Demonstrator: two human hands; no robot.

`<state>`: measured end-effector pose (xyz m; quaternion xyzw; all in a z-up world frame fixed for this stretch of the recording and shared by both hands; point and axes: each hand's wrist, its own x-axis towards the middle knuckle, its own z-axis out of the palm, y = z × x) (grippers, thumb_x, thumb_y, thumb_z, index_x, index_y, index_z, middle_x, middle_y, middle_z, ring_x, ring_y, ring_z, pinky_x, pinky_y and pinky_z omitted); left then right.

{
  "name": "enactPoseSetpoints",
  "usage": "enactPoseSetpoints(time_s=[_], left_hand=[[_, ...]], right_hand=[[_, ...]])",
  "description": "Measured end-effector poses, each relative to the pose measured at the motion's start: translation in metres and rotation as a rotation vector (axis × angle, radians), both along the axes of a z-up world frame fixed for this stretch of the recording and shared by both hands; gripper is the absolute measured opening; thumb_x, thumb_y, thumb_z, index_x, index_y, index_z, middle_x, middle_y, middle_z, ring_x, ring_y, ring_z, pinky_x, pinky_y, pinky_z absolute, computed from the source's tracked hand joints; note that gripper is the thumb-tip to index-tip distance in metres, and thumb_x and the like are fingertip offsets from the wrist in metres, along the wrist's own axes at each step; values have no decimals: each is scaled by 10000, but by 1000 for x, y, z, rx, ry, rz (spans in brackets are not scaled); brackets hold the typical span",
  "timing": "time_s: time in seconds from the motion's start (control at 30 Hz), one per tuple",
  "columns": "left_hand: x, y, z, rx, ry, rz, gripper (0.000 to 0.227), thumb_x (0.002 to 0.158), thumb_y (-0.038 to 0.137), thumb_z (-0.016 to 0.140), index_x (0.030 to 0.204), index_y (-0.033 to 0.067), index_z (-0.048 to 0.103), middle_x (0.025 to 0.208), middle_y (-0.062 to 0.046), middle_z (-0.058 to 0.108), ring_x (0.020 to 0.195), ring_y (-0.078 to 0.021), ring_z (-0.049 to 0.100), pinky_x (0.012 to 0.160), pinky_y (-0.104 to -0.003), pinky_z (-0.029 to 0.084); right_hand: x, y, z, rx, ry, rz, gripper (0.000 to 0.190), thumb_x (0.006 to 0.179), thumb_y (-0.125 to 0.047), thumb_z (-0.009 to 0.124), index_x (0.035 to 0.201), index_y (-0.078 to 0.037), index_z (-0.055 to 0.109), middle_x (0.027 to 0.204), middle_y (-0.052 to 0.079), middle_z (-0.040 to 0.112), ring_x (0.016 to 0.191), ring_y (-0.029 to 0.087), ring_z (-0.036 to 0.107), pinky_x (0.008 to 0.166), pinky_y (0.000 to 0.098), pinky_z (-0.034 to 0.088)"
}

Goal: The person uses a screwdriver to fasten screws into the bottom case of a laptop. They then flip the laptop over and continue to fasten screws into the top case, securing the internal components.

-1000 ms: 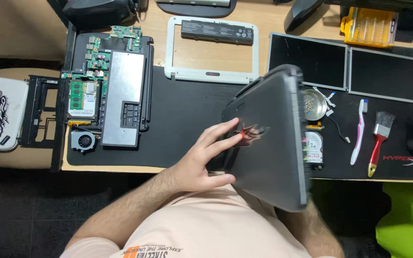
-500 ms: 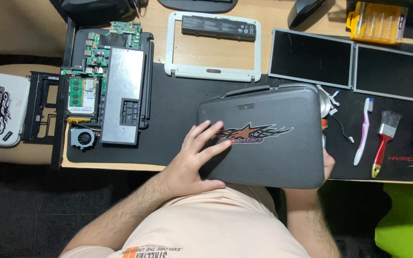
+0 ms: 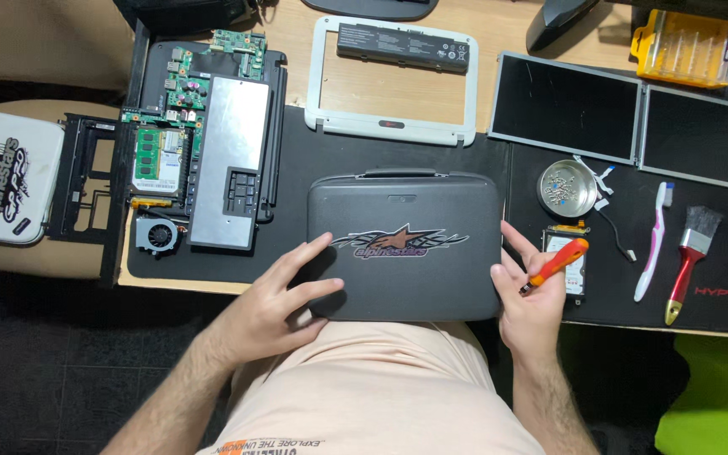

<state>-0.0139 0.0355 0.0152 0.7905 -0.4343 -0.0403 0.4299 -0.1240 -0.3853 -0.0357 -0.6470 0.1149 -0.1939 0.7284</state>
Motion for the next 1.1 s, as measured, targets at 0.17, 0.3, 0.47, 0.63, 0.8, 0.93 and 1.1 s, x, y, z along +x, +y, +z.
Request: enactPoseSetpoints(time_s=[0.17,0.3,0.47,0.63,0.8,0.93,1.1], left_hand=[[19,14,-8,79,-211,-22,671,963,422,990,1572,202,815,1808,-246,641,1613,-431,675,1376,-627,503],[27,14,-8,72,-309,-21,757,922,574,1011,1546,186,831,1703,-175,763,1563,-357,732,1364,-573,541],[31,11,-9,28,-374,0,777,927,702,913,1485,165,855,1642,-133,815,1520,-330,770,1334,-525,598],[37,6,-5,-27,-383,24,863,920,801,825,1472,139,856,1622,-118,835,1501,-322,789,1321,-502,626],[55,-6,-17,-238,-266,133,1029,890,1018,610,1329,144,930,1394,-72,924,1287,-348,867,1152,-501,716],[84,-31,6,-260,-170,232,1115,906,1094,416,1320,204,944,1263,-24,927,1122,-308,844,1023,-481,699],[134,-64,27,-361,101,368,1039,1234,885,255,1161,69,894,713,-75,670,638,-185,575,748,-377,565]], right_hand=[[1,6,10,-65,72,35,412,1098,158,637,1174,-122,346,1797,473,528,1601,637,619,1210,644,656],[0,4,0,-33,61,62,425,1090,163,644,1180,-122,342,1786,450,566,1640,587,611,1267,599,624],[3,-3,12,-14,144,86,323,1154,31,640,1164,-150,373,1813,468,529,1686,589,550,1329,642,558],[-1,-23,-8,155,169,90,242,1263,-344,527,1160,-175,389,1829,411,571,1645,510,633,1263,621,601],[-17,-46,-54,236,125,63,252,1290,-402,399,1241,-158,431,1112,150,644,1036,272,731,908,384,654],[-7,-23,-10,140,231,-14,291,1218,-434,419,1312,-169,497,1527,222,701,1496,385,664,1306,596,520],[2,-6,4,70,178,77,51,1193,-157,462,1168,-166,418,1808,441,571,1756,574,485,1363,758,377]])
